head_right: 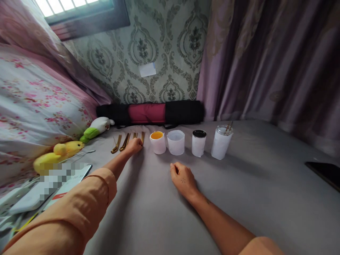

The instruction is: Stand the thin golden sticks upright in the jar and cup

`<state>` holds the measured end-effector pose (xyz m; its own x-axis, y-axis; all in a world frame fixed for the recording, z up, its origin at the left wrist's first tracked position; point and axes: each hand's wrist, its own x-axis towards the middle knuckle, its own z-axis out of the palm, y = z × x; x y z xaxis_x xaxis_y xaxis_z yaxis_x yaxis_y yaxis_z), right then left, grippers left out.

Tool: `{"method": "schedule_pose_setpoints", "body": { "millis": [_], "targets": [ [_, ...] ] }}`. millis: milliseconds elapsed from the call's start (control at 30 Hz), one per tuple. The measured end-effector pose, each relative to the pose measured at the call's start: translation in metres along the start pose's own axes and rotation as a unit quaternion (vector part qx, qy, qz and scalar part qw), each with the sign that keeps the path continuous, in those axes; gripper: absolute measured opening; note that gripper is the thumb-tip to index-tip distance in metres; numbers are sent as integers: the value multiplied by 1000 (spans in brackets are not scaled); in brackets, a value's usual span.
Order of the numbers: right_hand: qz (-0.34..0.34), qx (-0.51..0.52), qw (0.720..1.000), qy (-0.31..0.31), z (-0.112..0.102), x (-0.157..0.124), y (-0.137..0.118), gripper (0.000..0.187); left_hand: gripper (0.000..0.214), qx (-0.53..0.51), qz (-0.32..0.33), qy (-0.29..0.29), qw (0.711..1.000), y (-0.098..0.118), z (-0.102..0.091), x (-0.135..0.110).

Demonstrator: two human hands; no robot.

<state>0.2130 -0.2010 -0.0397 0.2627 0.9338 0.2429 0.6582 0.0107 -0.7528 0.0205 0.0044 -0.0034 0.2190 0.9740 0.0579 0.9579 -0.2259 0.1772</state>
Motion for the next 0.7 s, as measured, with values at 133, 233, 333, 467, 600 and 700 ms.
{"method": "schedule_pose_setpoints", "body": {
  "millis": [133,233,333,467,600,700],
  "targets": [
    [3,-15,1000,3,-2,-1,-3,36,21,3,7,-2,1000,-1,1,0],
    [7,-28,1000,6,-4,-2,-6,34,20,6,8,-2,1000,-1,1,1],
    [10,-37,999,11,-6,-4,-8,34,20,10,9,-2,1000,-1,1,2],
    [2,-35,999,15,-5,-4,-7,34,19,12,8,-2,1000,-1,0,3],
    [0,-34,999,15,-4,-4,-6,34,19,9,10,-2,1000,-1,0,3],
    [2,-36,999,12,-5,-4,-6,34,19,5,11,-2,1000,-3,1,4]
  ]
}}
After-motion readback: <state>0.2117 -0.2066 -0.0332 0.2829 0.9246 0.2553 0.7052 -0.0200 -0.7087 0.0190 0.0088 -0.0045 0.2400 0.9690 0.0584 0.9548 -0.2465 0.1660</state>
